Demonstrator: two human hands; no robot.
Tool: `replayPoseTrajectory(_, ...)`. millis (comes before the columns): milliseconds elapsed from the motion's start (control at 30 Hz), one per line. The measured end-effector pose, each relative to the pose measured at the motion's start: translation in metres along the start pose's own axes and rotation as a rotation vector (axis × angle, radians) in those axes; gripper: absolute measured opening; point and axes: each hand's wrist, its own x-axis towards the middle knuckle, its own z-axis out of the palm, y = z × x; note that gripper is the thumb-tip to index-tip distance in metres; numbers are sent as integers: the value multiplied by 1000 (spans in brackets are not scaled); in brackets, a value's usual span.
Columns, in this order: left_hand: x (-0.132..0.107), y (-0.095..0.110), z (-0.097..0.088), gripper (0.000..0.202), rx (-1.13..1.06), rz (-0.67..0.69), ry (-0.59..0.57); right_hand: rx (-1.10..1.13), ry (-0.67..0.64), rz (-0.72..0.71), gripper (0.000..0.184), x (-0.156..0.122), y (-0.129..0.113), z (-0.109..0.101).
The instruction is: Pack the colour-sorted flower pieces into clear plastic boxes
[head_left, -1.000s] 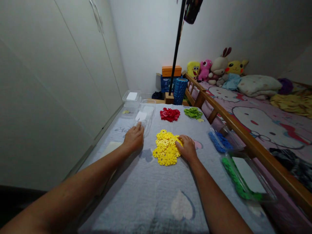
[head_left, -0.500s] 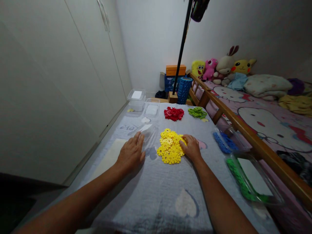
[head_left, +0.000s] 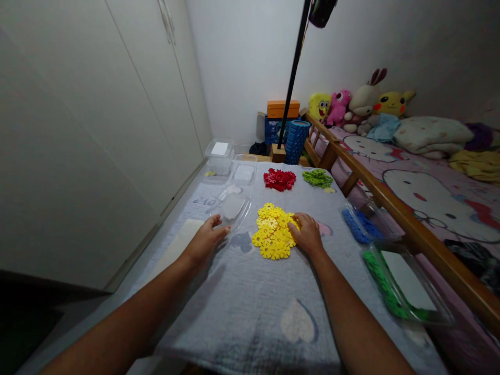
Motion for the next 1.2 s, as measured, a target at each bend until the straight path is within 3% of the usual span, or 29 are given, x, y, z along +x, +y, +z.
replayPoseTrajectory(167,2,7,1,39,-224,-154,6,-12,-11,3,24,0,-1,0)
replayPoseTrajectory(367,12,11,3,24,-309,-150,73,-15,-4,2,25,0,-1,0)
replayPoseTrajectory(600,25,23,0,23,-274,-166,108,-10,-4,3,25,0,-1,0)
replayPoseTrajectory(800,23,38,3,29,-317,-151,103,-6,-2,4,24,0,0,0)
replayPoseTrajectory(933,17,36,11,38,-313,-121,124,-7,-16,-1,24,0,0,0)
replayPoseTrajectory(1067,11,18,21,42,-94,13,15,-7,-21,-8,24,0,0,-1)
replayPoseTrajectory(1200,17,-10,44,42,395,303,-273,-4,-16,-8,24,0,1,0)
